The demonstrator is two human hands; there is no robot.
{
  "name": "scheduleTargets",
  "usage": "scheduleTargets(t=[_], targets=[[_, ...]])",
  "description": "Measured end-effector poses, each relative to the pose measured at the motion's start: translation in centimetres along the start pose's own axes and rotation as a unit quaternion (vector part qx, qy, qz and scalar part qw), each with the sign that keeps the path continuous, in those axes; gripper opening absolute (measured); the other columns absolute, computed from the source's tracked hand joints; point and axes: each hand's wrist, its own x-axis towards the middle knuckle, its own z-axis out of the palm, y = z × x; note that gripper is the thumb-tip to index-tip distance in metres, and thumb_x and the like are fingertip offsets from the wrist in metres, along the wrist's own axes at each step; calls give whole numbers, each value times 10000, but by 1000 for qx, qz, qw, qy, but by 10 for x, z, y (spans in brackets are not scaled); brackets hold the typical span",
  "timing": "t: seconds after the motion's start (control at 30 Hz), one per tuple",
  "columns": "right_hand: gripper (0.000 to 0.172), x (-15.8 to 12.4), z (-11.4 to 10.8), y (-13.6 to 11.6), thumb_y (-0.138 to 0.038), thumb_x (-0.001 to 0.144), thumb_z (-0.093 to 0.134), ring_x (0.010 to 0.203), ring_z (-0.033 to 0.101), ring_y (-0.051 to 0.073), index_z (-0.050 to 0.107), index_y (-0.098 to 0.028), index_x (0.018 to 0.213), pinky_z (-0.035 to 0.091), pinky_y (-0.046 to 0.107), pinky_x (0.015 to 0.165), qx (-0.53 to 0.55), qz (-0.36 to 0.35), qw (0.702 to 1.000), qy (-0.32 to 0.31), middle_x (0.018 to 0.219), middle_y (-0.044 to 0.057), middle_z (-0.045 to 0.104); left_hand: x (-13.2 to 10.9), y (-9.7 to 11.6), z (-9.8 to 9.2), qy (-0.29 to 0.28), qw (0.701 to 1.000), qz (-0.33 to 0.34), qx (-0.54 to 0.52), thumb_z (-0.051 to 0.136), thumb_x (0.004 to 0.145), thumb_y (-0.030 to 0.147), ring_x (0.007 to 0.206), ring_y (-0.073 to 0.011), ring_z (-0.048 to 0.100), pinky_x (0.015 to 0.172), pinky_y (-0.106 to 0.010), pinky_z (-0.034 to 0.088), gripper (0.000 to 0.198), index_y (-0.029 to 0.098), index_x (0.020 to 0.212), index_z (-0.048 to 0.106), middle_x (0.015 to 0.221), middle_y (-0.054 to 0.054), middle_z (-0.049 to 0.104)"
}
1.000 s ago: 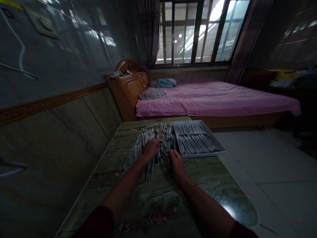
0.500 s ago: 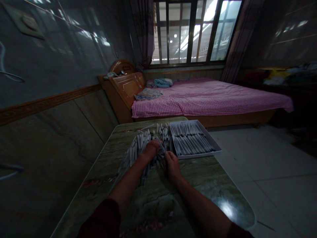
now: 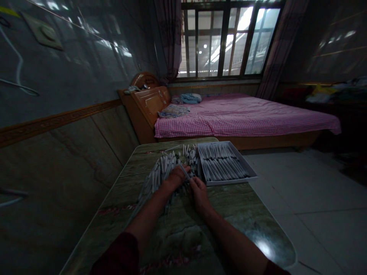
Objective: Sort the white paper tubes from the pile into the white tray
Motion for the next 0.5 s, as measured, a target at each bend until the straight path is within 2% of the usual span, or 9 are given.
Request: scheduleTargets(t=[0.07,0.13,0.27,0.37,0.5], targets=[[416,0,-1,1,-598,722,670,448,313,75,528,-206,720,249,199,406,2,-9,1000,8,518,-93,394,-2,0,1,-17,1000,7,13,637,680,92,776,-214,611,827,-312,448,111,188,640,600,684,-15,608],[395,-1,-2,0,-582,735,666,455,331,80,544,-206,738,265,200,414,-1,-20,1000,14,527,-87,408,-6,1,0,-9,1000,7,25,628,695,109,772,-214,629,808,-317,466,89,198,698,631,728,-24,649],[331,-1,-5,-3,-519,750,673,541,461,117,624,-199,823,358,213,478,-45,-55,997,21,581,-48,517,-21,2,-9,112,990,-49,-74,693,693,207,786,-209,655,796,-331,506,86,204,759,639,766,-23,683],[340,-1,-7,-4,-493,769,649,684,567,169,685,-188,914,439,245,575,-94,-78,992,24,686,1,631,-42,1,-19,172,957,-90,-217,778,637,314,779,-195,676,783,-330,540,246,182,792,640,778,-16,679],[354,-2,-11,-4,-474,769,619,842,630,228,732,-177,925,496,310,724,-149,-99,984,19,836,45,718,-74,-8,-32,222,873,-160,-403,808,634,390,693,-164,695,719,-320,578,392,175,902,618,769,-1,680]])
